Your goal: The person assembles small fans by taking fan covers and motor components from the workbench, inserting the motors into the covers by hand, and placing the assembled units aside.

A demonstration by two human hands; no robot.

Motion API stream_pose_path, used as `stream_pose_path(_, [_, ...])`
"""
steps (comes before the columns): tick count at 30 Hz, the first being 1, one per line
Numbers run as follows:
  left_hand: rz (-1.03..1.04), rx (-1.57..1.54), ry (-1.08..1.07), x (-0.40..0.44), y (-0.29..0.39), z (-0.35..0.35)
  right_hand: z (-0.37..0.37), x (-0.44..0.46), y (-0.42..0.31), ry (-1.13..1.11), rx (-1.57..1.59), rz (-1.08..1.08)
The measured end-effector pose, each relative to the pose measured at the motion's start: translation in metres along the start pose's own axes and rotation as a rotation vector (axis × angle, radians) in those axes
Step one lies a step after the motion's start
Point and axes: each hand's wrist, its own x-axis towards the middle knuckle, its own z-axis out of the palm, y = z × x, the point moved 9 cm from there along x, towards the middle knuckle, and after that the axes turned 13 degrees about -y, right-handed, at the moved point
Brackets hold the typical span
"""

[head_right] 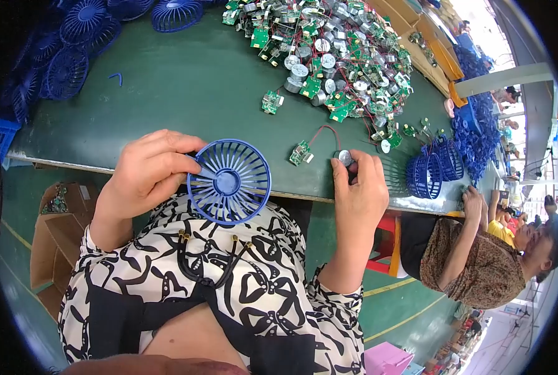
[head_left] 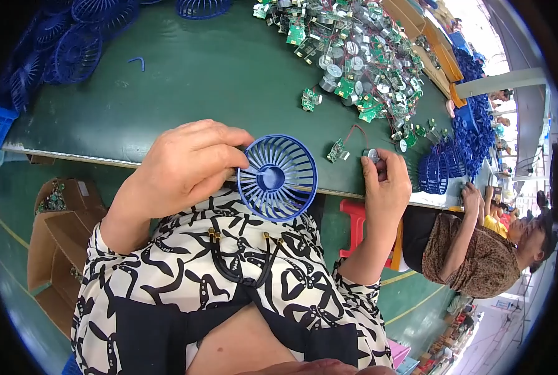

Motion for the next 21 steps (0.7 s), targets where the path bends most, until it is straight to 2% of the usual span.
stream_pose_path(3, [-0.008,0.031,0.006,0.002,0.001,0.001,-0.001,0.015,0.006,-0.093,0.265,-0.032])
stream_pose_path(5, [-0.012,0.066,0.004,0.002,0.003,0.002,-0.017,0.029,0.001,-0.148,0.601,-0.004])
stream_pose_path(7, [-0.009,0.087,-0.006,0.001,0.003,0.003,-0.043,0.037,-0.027,-0.014,0.747,-0.086])
stream_pose_path(9, [-0.006,0.104,-0.001,0.001,0.004,0.003,-0.056,0.038,-0.052,0.034,0.682,-0.157])
stream_pose_path(11, [-0.009,0.111,0.017,-0.001,0.003,0.002,-0.048,0.03,-0.073,0.016,0.479,-0.246])
stream_pose_path(13, [-0.018,0.118,0.04,-0.004,0.003,0.001,-0.028,0.013,-0.105,-0.1,0.307,-0.352])
stream_pose_path(15, [-0.016,0.108,0.042,-0.003,0.003,-0.001,-0.006,0.002,-0.134,-0.242,0.158,-0.575])
stream_pose_path(18, [-0.009,0.106,0.054,-0.003,0.001,0.001,0.014,-0.005,-0.147,-0.366,0.002,-0.634])
stream_pose_path(21, [-0.003,0.087,0.07,-0.003,0.001,0.001,0.016,-0.006,-0.155,-0.389,-0.089,-0.662])
